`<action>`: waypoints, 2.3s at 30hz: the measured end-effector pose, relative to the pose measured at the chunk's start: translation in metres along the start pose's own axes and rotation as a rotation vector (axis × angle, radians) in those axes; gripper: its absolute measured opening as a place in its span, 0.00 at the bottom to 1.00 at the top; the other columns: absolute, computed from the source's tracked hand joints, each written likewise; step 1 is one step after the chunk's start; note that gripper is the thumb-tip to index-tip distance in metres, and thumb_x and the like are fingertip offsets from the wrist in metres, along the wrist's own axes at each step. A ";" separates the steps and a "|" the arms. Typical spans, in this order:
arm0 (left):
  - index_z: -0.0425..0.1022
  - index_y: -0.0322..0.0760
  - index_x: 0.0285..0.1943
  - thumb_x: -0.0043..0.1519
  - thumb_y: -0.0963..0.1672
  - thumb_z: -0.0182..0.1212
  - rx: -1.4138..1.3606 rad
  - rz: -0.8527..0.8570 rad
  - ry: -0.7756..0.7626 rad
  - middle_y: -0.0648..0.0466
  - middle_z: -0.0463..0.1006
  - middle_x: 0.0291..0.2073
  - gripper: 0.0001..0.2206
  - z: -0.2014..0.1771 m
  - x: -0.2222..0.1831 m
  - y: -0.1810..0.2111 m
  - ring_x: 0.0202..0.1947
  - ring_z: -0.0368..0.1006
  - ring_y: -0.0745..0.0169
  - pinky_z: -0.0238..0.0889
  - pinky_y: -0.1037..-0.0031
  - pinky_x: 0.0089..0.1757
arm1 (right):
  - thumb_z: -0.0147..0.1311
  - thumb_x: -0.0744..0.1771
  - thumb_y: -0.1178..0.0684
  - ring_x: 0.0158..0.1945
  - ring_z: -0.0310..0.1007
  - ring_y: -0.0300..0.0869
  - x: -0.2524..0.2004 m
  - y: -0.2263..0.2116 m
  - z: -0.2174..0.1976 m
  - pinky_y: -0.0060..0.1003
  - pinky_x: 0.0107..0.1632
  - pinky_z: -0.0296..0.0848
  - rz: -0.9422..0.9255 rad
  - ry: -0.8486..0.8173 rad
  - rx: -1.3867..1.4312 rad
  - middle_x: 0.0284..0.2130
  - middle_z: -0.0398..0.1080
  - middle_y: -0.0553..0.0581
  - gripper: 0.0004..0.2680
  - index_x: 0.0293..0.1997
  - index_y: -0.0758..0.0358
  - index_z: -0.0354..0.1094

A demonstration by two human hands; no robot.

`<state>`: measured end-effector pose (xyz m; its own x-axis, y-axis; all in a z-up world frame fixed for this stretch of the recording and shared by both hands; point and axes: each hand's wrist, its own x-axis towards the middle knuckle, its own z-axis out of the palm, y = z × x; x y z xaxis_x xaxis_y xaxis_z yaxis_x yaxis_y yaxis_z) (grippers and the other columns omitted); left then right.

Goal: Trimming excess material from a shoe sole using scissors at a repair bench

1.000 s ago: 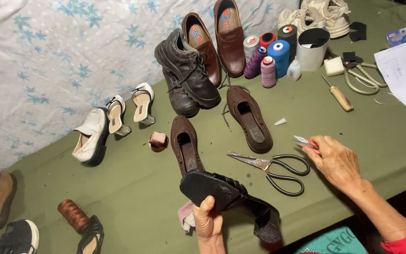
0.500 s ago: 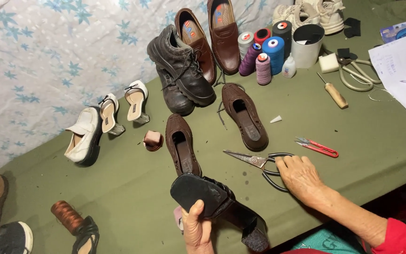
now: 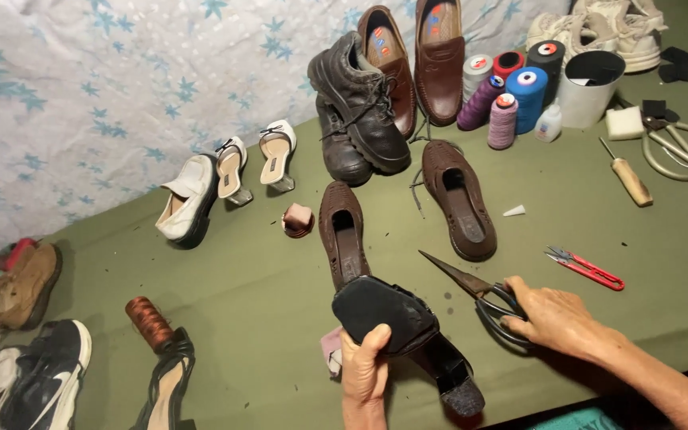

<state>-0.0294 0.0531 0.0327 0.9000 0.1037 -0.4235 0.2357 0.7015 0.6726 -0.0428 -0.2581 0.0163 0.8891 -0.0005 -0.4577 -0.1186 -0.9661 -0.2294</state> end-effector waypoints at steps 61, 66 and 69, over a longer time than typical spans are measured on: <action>0.81 0.28 0.50 0.49 0.42 0.75 0.345 0.098 -0.293 0.47 0.85 0.43 0.20 0.055 -0.015 0.019 0.43 0.80 0.57 0.76 0.65 0.50 | 0.62 0.62 0.63 0.36 0.75 0.33 -0.007 -0.108 -0.037 0.26 0.47 0.74 -0.329 0.394 1.113 0.35 0.77 0.49 0.21 0.62 0.54 0.66; 0.81 0.28 0.50 0.50 0.40 0.74 0.279 0.093 -0.272 0.48 0.85 0.42 0.18 0.048 -0.011 0.017 0.43 0.80 0.57 0.75 0.64 0.51 | 0.61 0.61 0.70 0.41 0.74 0.35 -0.010 -0.099 -0.031 0.30 0.55 0.80 -0.347 0.360 1.243 0.35 0.72 0.52 0.24 0.63 0.55 0.66; 0.82 0.27 0.49 0.48 0.39 0.75 0.254 0.060 -0.234 0.47 0.85 0.42 0.19 0.042 -0.005 0.019 0.42 0.80 0.56 0.76 0.64 0.50 | 0.54 0.63 0.66 0.23 0.58 0.36 -0.012 -0.071 -0.007 0.28 0.25 0.59 -0.453 0.322 1.310 0.25 0.62 0.54 0.21 0.64 0.59 0.61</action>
<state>-0.0145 0.0359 0.0730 0.9677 -0.0457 -0.2480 0.2373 0.4983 0.8339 -0.0414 -0.1913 0.0441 0.9991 0.0094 0.0404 0.0400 0.0345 -0.9986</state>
